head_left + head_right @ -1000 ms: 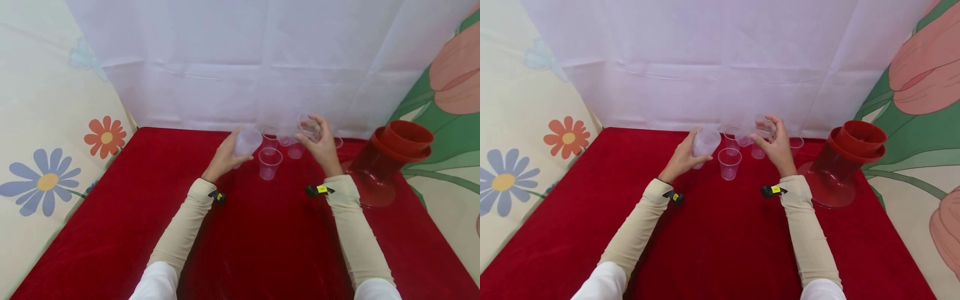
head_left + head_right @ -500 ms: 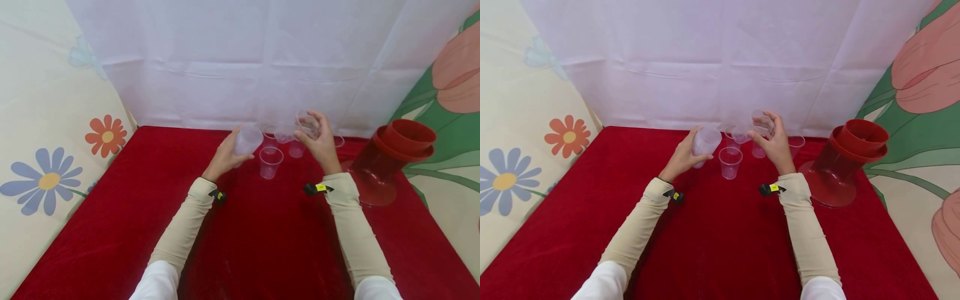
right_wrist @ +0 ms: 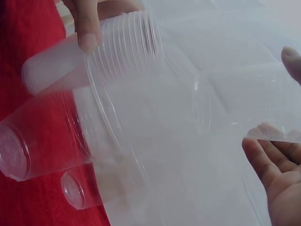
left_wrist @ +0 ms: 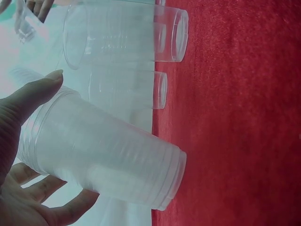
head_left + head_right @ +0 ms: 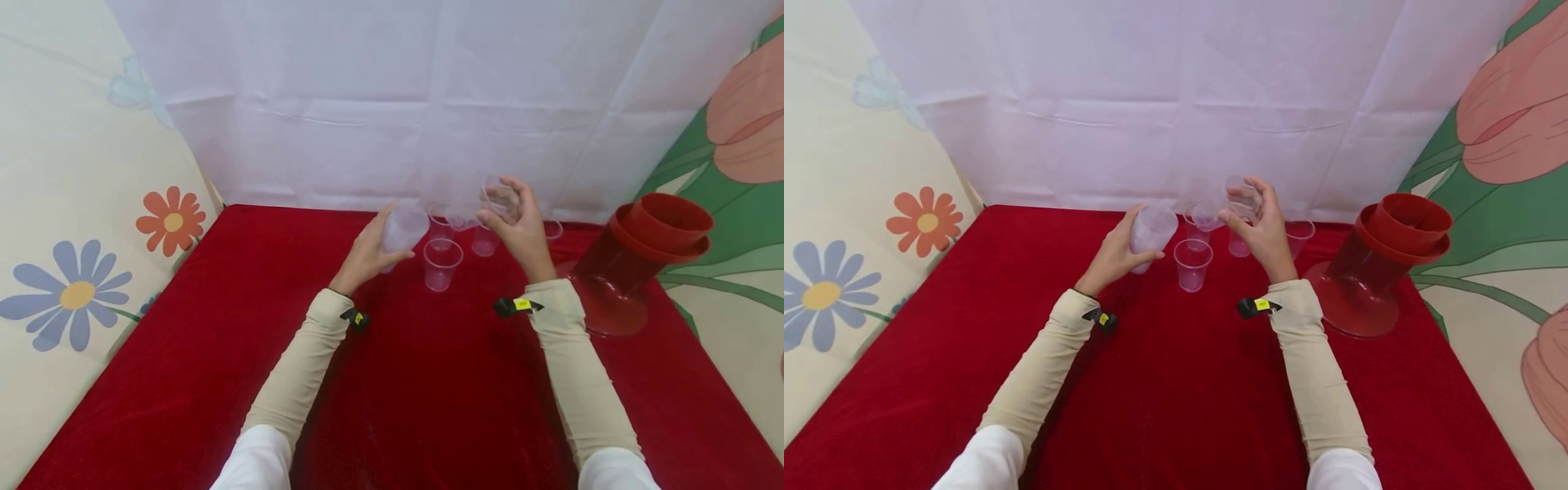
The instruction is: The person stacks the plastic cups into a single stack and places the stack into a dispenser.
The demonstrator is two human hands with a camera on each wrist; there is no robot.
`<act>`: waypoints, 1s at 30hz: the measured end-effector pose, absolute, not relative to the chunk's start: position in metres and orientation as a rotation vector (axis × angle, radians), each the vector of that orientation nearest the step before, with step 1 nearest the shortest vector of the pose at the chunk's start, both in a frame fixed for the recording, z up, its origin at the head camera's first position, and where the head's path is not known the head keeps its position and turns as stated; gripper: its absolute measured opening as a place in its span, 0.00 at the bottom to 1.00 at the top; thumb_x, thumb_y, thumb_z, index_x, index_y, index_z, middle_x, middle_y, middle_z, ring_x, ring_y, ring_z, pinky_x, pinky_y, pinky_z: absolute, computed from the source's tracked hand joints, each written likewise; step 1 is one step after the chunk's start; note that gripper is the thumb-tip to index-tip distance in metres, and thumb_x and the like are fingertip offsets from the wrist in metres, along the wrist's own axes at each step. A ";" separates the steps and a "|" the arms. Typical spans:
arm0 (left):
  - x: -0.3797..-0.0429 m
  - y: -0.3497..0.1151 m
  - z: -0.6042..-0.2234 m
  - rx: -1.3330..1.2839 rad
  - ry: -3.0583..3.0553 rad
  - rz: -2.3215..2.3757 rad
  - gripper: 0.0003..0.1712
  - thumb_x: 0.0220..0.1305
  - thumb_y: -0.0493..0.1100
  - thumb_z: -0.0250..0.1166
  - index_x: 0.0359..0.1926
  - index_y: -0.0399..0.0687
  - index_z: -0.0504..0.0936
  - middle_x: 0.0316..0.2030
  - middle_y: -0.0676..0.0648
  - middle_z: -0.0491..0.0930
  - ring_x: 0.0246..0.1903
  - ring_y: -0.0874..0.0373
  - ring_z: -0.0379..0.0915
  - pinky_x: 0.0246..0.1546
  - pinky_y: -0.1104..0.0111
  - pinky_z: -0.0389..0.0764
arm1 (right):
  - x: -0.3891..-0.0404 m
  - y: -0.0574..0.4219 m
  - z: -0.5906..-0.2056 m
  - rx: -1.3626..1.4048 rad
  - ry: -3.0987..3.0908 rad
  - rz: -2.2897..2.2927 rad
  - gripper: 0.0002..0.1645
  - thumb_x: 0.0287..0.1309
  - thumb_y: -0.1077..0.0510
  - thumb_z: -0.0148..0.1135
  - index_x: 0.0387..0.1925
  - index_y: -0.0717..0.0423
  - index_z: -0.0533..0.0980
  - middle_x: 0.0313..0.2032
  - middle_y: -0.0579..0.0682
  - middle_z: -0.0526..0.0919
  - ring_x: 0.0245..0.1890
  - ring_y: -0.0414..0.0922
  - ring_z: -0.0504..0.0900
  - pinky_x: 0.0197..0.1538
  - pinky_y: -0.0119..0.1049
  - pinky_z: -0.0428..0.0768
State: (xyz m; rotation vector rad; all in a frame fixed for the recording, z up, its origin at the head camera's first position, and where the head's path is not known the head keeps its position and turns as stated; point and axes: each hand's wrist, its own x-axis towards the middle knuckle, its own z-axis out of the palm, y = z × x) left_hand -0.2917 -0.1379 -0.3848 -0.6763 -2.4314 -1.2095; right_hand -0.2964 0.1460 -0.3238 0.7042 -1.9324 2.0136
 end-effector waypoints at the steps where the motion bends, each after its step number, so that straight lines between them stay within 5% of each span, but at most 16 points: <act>1: -0.291 -0.138 -0.385 -0.675 -2.432 -1.211 0.52 0.53 0.46 0.79 0.74 0.45 0.59 0.63 0.43 0.70 0.57 0.49 0.69 0.53 0.51 0.76 | -0.297 0.145 -0.324 0.710 -1.927 2.015 0.39 0.59 0.64 0.70 0.68 0.64 0.61 0.55 0.53 0.78 0.58 0.48 0.76 0.55 0.31 0.78; 13: -0.292 -0.136 -0.386 -0.656 -2.457 -1.208 0.53 0.53 0.46 0.79 0.75 0.47 0.59 0.63 0.43 0.70 0.57 0.49 0.69 0.52 0.51 0.77 | -0.298 0.132 -0.321 0.769 -1.932 2.009 0.41 0.59 0.62 0.70 0.68 0.65 0.60 0.58 0.59 0.76 0.61 0.55 0.74 0.56 0.32 0.77; 21: -0.290 -0.136 -0.386 -0.661 -2.454 -1.210 0.53 0.54 0.48 0.78 0.75 0.53 0.59 0.64 0.44 0.70 0.57 0.49 0.69 0.53 0.51 0.76 | -0.297 0.129 -0.321 0.776 -1.956 1.983 0.42 0.59 0.60 0.71 0.69 0.65 0.60 0.59 0.62 0.75 0.60 0.47 0.76 0.57 0.32 0.77; 25: -0.290 -0.136 -0.386 -0.664 -2.458 -1.197 0.53 0.53 0.48 0.79 0.75 0.52 0.59 0.64 0.44 0.70 0.58 0.49 0.68 0.54 0.51 0.76 | -0.296 0.127 -0.321 0.785 -1.947 1.986 0.43 0.58 0.59 0.72 0.69 0.65 0.60 0.57 0.56 0.77 0.60 0.49 0.76 0.57 0.33 0.77; 30: -0.291 -0.136 -0.386 -0.664 -2.460 -1.184 0.53 0.54 0.47 0.78 0.75 0.52 0.58 0.64 0.43 0.70 0.58 0.49 0.68 0.53 0.51 0.76 | -0.297 0.124 -0.318 0.804 -1.935 1.996 0.43 0.56 0.55 0.74 0.67 0.59 0.62 0.59 0.61 0.76 0.61 0.51 0.75 0.57 0.33 0.77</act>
